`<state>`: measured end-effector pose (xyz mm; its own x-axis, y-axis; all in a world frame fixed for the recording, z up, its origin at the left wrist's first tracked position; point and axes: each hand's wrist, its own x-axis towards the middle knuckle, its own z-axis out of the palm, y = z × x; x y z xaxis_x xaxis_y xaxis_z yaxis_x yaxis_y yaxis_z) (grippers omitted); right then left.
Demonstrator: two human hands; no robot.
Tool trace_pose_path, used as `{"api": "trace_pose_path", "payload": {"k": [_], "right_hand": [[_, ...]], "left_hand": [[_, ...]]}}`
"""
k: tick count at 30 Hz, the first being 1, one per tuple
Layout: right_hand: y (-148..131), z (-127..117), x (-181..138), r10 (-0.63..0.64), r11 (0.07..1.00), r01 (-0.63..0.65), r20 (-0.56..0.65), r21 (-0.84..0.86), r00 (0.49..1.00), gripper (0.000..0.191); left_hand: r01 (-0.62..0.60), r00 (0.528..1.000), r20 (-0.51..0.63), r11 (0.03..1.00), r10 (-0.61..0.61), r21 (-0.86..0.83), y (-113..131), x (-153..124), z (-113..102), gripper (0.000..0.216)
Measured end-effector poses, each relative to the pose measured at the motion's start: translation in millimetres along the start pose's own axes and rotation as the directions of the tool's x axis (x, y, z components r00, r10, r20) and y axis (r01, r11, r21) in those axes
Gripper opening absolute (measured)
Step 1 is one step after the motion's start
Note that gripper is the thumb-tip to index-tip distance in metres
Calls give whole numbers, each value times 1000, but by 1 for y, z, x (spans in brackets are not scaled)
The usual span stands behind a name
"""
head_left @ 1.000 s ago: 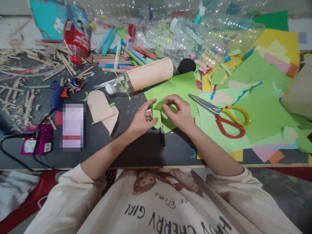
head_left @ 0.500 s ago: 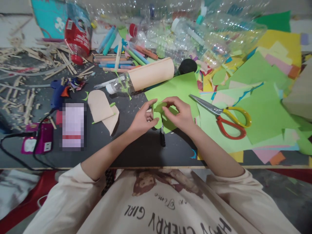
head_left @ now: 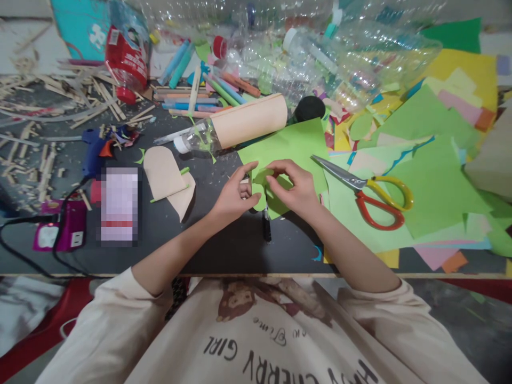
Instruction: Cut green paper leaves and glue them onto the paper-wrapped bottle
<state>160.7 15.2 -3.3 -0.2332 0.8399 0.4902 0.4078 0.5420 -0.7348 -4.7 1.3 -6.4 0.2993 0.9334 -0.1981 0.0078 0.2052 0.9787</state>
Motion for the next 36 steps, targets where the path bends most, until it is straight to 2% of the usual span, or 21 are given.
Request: {"api": "trace_pose_path", "payload": {"k": [11,28,36], "right_hand": [[0,0,0,-45,998,45,3,-42,999,13],[-1,-1,0,-8,999,11,60,-40,998,13],[-1,-1,0,-67,997,70,71,-38,995,13]], "left_hand": [[10,1000,-11,1000,-11,-21,0,1,1,63],[17,1000,-12,1000,-17,-13,1,1,1,64],[-16,1000,-14,1000,16,2,0,0,0,62]]}}
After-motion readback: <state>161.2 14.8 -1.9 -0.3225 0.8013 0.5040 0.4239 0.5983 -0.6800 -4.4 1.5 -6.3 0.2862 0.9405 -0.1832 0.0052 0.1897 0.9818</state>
